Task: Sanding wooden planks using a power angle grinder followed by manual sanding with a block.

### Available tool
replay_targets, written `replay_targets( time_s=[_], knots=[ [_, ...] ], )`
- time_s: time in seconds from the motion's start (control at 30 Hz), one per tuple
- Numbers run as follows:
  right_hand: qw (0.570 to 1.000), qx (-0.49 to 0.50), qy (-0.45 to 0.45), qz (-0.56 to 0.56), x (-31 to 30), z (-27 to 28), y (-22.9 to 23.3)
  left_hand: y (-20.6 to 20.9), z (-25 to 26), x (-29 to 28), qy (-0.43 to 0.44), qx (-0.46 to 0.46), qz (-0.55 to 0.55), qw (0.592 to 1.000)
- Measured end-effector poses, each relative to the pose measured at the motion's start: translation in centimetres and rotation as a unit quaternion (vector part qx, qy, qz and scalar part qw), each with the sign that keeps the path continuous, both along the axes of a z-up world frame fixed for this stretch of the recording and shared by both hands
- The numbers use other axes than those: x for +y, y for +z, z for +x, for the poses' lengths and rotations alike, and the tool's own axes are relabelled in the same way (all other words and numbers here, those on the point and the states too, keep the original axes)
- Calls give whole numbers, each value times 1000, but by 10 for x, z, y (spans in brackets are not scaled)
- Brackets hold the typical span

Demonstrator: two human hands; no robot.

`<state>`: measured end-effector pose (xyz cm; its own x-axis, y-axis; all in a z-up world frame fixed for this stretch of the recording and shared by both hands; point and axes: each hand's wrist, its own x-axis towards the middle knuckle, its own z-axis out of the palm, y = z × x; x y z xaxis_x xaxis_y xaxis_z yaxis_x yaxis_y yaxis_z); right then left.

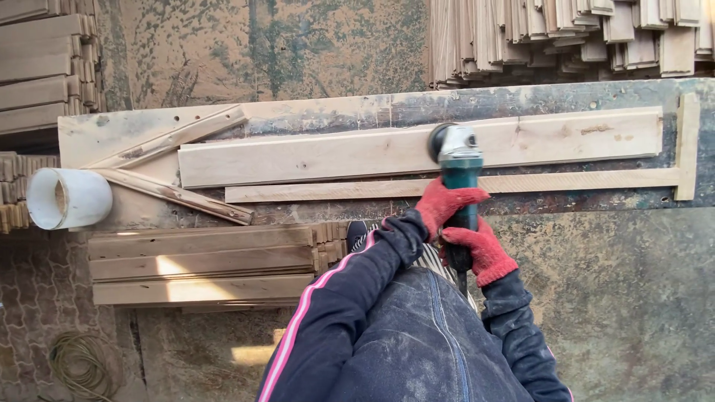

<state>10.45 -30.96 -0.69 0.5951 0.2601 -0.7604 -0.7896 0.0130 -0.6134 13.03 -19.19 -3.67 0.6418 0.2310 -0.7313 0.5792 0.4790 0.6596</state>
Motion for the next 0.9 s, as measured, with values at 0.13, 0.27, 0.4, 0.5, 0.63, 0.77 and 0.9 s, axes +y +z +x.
replay_targets(
  time_s=[0.13, 0.27, 0.4, 0.5, 0.63, 0.77, 0.9],
  knots=[
    [998, 13, 61, 31, 4, 1, -15, -20, -18, 22, 38, 16, 3, 999],
    [999, 7, 45, 26, -10, 0, -26, -14, -9, 7, 27, 9, -8, 1000],
    [999, 5, -50, 5, -22, 4, -1, -11, 16, -28, -21, -44, -48, 998],
    [998, 4, -64, 5, -32, 0, -2, -18, 17, -39, -51, -19, -33, 998],
    [999, 9, -42, 3, -5, -9, 11, 6, 0, -7, -36, 0, -23, 999],
    [1000, -6, 0, 16, 23, -20, -1, 8, -19, 25, 6, 8, -5, 1000],
    [997, -18, 73, 0, 70, -33, 10, -6, -44, 72, 62, 16, -1, 998]
  ],
)
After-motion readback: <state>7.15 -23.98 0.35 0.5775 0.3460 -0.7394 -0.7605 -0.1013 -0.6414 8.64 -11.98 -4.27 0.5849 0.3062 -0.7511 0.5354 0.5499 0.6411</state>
